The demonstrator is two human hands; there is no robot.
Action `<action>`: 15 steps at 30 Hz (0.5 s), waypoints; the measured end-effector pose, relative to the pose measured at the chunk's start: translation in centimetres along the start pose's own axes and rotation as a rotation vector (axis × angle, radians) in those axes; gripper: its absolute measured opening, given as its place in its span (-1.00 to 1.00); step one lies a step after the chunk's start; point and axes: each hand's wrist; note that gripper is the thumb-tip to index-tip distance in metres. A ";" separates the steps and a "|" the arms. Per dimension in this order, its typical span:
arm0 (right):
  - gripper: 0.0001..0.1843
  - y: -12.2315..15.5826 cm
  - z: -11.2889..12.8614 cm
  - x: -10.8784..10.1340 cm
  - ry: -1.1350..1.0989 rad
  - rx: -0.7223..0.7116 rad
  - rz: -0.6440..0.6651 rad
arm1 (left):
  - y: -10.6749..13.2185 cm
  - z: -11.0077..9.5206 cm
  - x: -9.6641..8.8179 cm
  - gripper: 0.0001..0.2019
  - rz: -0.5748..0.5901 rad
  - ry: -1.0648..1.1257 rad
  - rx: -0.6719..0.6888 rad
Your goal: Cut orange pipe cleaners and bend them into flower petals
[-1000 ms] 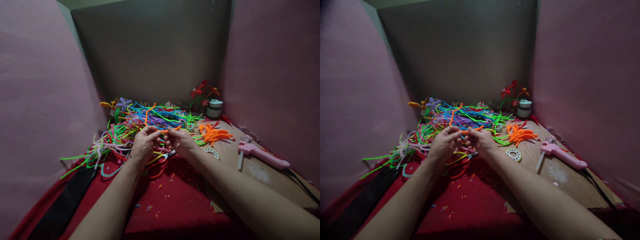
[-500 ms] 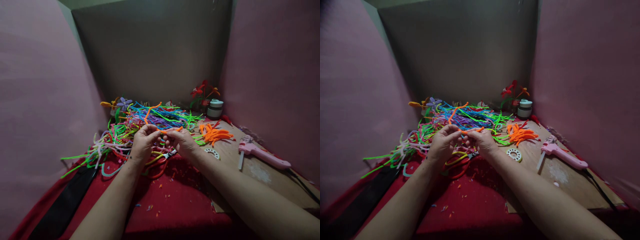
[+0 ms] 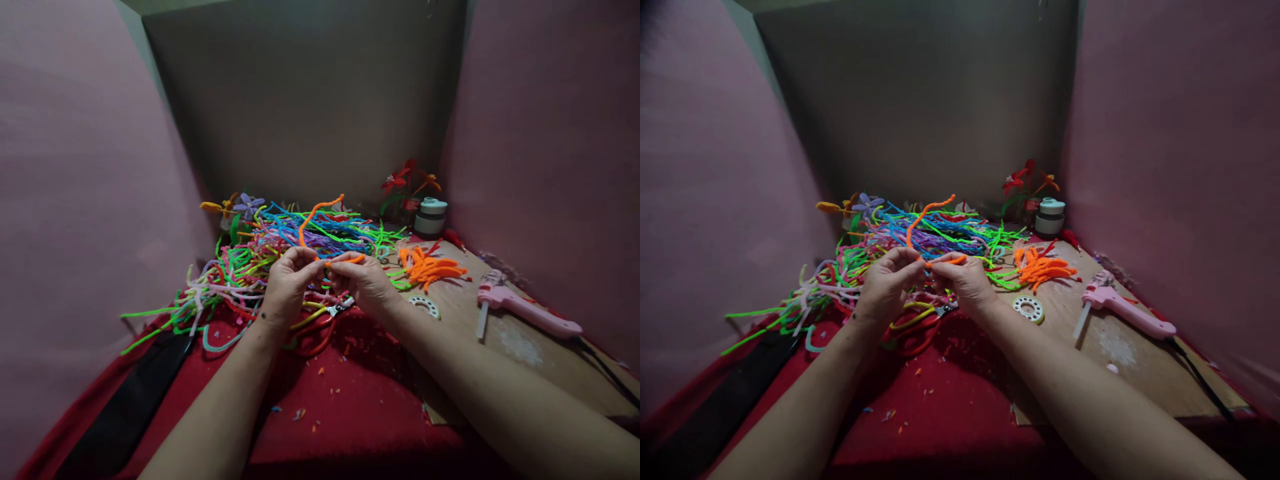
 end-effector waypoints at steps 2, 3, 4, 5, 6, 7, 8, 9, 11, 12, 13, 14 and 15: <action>-0.89 0.0 -0.1 -0.1 0.036 -0.022 0.013 | 0.1 -0.1 0.1 -0.75 0.014 0.001 -0.013; -0.89 0.1 -0.2 -0.1 0.051 -0.030 0.019 | 0.1 -0.1 0.1 -0.75 0.024 0.005 -0.027; -0.88 0.1 -0.2 -0.1 0.064 -0.037 0.026 | 0.2 -0.1 0.2 -0.74 0.031 0.010 -0.042; -0.87 0.2 -0.3 -0.1 0.076 -0.041 0.029 | 0.2 -0.1 0.2 -0.73 0.033 0.017 -0.055; -0.85 0.2 -0.3 -0.1 0.088 -0.045 0.029 | 0.2 -0.2 0.2 -0.72 0.031 0.024 -0.067; -0.84 0.3 -0.3 0.0 0.099 -0.048 0.025 | 0.2 -0.2 0.2 -0.71 0.029 0.030 -0.073; -0.84 0.3 -0.3 0.1 0.111 -0.051 0.019 | 0.3 -0.2 0.3 -0.69 0.025 0.037 -0.068; -0.84 0.4 -0.3 0.1 0.124 -0.055 0.013 | 0.3 -0.2 0.3 -0.65 0.022 0.048 -0.057; -0.85 0.5 -0.2 0.3 0.156 -0.060 0.000 | 0.1 -0.3 0.3 -0.54 0.014 0.082 -0.049; -0.86 0.5 -0.3 0.3 0.173 -0.063 -0.002 | 0.0 -0.3 0.2 -0.48 -0.007 0.101 -0.042; -0.87 0.5 -0.3 0.3 0.184 -0.069 -0.003 | -0.2 -0.4 0.1 -0.43 -0.046 0.118 -0.027; -0.88 0.4 -0.3 0.2 0.189 -0.078 -0.005 | -0.5 -0.6 -0.2 -0.40 -0.102 0.128 -0.005; -0.89 0.3 -0.4 0.1 0.189 -0.088 -0.011 | -0.8 -0.7 -0.5 -0.38 -0.173 0.132 0.027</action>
Point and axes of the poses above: each hand's wrist, its own y-axis away from the middle knuckle, its own x-axis out of the palm, z = x × y, and after that the axes turned 3 degrees about x, right-handed
